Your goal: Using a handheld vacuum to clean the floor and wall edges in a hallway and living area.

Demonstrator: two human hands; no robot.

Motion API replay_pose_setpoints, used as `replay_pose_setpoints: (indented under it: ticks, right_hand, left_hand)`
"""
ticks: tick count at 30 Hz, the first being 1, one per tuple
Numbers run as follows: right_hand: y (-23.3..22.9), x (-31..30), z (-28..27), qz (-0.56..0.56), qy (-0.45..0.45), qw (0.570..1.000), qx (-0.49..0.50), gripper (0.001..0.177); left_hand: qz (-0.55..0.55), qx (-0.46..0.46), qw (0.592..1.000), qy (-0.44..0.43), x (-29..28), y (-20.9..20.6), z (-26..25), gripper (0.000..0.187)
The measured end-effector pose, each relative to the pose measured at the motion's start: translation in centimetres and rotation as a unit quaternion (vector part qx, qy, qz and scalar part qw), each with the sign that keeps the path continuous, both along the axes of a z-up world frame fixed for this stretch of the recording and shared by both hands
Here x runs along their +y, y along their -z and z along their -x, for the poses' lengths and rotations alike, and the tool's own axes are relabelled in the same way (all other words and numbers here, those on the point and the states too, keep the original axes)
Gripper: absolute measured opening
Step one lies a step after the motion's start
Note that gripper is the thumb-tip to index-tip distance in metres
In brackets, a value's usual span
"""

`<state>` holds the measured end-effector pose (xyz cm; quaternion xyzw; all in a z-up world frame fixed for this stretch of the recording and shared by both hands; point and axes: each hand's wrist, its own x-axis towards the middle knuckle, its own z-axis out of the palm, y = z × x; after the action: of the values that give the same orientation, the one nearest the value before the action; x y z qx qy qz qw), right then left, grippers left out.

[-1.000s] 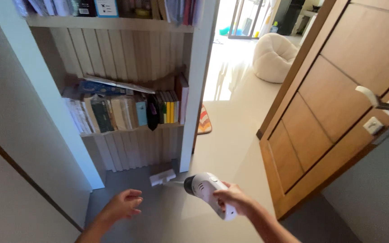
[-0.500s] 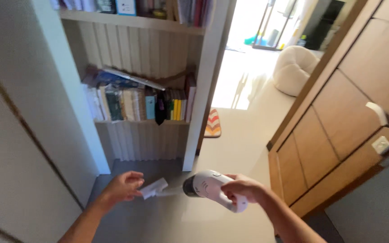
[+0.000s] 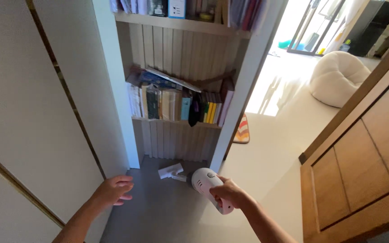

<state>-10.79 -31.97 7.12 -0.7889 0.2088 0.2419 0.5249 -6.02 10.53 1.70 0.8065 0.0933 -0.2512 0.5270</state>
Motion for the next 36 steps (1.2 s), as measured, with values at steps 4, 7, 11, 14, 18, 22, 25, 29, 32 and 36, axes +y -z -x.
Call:
replay_pose_setpoints:
  ticks: [4, 7, 11, 14, 18, 22, 25, 29, 32, 36]
  right_hand:
    - [2.4, 2.8, -1.4, 0.003, 0.023, 1.000, 0.011, 0.087]
    - [2.8, 5.3, -1.6, -0.018, 0.060, 0.998, -0.015, 0.086]
    - [2.6, 8.4, -2.0, -0.010, 0.089, 0.996, 0.010, 0.087]
    - [2.1, 9.6, -1.9, -0.001, 0.091, 0.996, 0.026, 0.088]
    - [-0.1, 8.2, -0.3, -0.017, 0.051, 0.999, 0.003, 0.081]
    - [-3.6, 5.6, 1.1, -0.023, 0.002, 1.000, 0.012, 0.077]
    - [-3.5, 6.9, 1.8, 0.003, -0.013, 0.998, 0.053, 0.083]
    - [0.0, 12.6, 2.2, 0.037, 0.006, 0.999, 0.025, 0.083]
    - [-0.2, 15.6, 3.0, 0.089, 0.014, 0.996, 0.019, 0.083]
    - [-1.2, 14.5, 3.7, 0.118, 0.014, 0.993, 0.008, 0.089]
  left_hand:
    - [-0.009, 0.021, 1.000, 0.018, 3.2, 0.3, -2.8, 0.055]
    - [0.013, 0.010, 0.999, 0.034, 4.7, 0.3, -4.6, 0.056]
    - [0.008, 0.001, 0.999, 0.043, 6.0, -1.7, -6.4, 0.057]
    - [-0.013, 0.015, 0.999, 0.050, 5.9, -2.5, -8.1, 0.056]
    - [0.003, -0.003, 0.997, 0.080, 6.1, -3.0, -8.9, 0.054]
    - [0.005, -0.006, 0.993, 0.116, 5.8, -3.0, -9.8, 0.053]
    - [-0.001, -0.002, 0.993, 0.122, 4.9, -2.7, -10.2, 0.053]
    - [-0.008, 0.028, 0.992, 0.119, 4.3, -1.7, -9.4, 0.052]
    - [0.004, 0.019, 0.991, 0.133, 4.5, -1.1, -8.6, 0.051]
    - [0.005, 0.001, 0.993, 0.118, 4.5, 0.3, -8.2, 0.050]
